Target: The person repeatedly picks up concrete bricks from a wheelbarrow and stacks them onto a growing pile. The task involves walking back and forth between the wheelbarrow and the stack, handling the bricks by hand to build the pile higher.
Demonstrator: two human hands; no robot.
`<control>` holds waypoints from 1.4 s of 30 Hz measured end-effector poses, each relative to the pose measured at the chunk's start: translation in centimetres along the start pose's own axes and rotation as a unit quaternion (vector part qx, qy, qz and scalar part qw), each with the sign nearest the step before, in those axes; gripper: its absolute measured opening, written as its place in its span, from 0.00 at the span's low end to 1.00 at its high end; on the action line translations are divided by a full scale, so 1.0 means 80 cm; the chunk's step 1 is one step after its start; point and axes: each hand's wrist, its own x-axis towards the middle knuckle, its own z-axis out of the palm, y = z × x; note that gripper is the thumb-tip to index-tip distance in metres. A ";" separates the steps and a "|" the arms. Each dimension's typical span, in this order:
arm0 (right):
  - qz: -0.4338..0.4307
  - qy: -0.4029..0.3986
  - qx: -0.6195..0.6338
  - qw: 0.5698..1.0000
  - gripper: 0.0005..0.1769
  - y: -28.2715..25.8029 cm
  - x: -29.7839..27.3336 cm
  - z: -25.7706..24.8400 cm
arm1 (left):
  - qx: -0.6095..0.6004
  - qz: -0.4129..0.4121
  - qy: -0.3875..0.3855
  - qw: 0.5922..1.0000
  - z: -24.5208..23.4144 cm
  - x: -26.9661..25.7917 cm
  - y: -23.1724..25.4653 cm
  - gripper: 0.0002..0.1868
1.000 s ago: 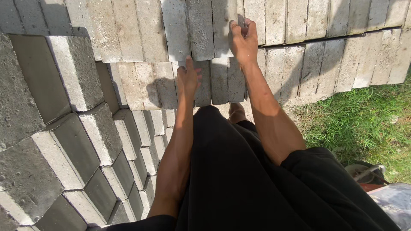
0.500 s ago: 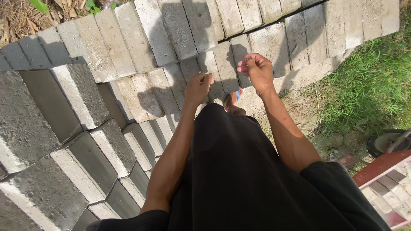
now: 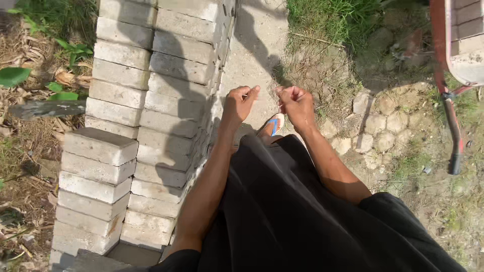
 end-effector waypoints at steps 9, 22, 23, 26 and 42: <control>-0.038 0.205 0.067 0.976 0.14 -0.002 0.051 -0.275 | 0.059 0.133 -0.206 0.968 0.292 0.106 0.126 0.11; 0.065 0.460 0.173 0.869 0.09 0.056 0.148 -0.492 | 0.162 0.155 -0.469 0.854 0.594 0.276 0.202 0.14; 0.031 0.457 0.120 0.881 0.09 0.060 0.170 -0.512 | 0.183 0.170 -0.478 0.842 0.622 0.298 0.216 0.15; 0.066 0.521 0.080 0.847 0.14 0.128 0.242 -0.571 | 0.215 0.177 -0.498 0.821 0.691 0.365 0.236 0.18; 0.057 0.298 -0.164 0.938 0.22 0.176 0.459 -1.059 | 0.271 -0.054 -0.317 0.907 1.098 0.476 0.176 0.29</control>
